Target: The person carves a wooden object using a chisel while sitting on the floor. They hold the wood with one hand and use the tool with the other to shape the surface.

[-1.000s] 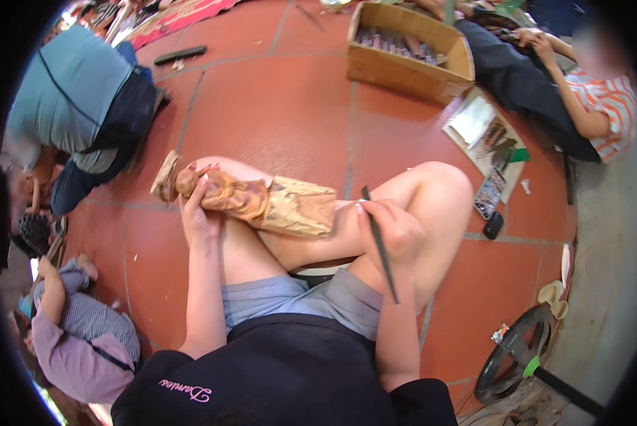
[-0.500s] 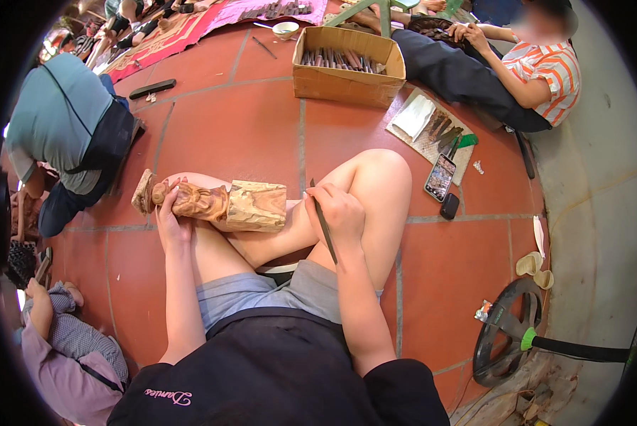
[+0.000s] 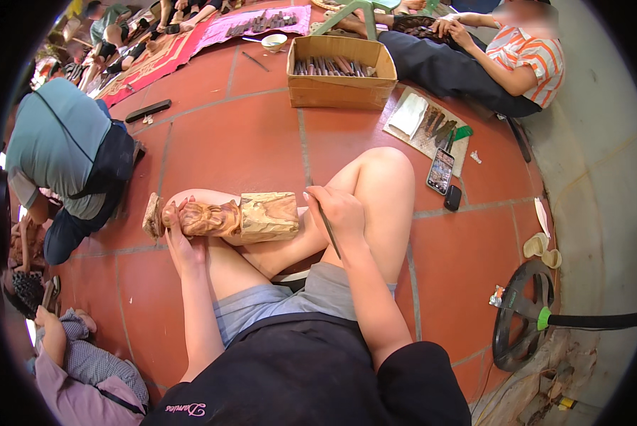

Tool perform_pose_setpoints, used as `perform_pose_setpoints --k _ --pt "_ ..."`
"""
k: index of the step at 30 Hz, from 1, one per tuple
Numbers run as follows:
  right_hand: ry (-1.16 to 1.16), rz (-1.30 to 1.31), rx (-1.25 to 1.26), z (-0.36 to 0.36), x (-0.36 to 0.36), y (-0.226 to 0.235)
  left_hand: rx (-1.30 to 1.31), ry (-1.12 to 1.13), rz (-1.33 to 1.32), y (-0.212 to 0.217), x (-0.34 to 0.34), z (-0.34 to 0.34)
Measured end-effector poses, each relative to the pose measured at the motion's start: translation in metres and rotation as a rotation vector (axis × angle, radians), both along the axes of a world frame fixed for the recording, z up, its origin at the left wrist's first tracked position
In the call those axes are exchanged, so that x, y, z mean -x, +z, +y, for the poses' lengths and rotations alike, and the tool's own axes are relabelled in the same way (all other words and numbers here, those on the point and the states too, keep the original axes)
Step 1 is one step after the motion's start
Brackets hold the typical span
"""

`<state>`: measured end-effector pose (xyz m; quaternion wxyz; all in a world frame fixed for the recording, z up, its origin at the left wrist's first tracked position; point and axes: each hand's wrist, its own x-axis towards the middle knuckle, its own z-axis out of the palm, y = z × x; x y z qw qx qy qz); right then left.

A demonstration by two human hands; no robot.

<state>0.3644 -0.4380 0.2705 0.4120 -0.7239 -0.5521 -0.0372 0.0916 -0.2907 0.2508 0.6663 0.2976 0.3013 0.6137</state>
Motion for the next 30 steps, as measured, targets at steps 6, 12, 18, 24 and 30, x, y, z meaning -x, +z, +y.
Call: perform_pose_setpoints --k 6,12,18,24,30 --pt "0.101 0.13 -0.008 0.045 0.027 -0.025 -0.007 -0.009 -0.038 -0.02 0.018 0.026" --pt "0.102 0.181 0.043 0.072 0.03 -0.029 0.043 -0.012 -0.067 -0.017 0.023 0.035" --pt "0.106 0.161 0.1 0.057 0.038 -0.022 0.029 -0.043 -0.101 -0.012 0.032 0.024" --pt "0.114 0.215 0.149 0.016 0.036 -0.013 0.006 -0.056 -0.096 0.002 0.029 -0.014" --pt "0.157 0.144 0.089 -0.036 0.026 -0.006 -0.026 -0.057 -0.093 0.013 0.022 -0.055"
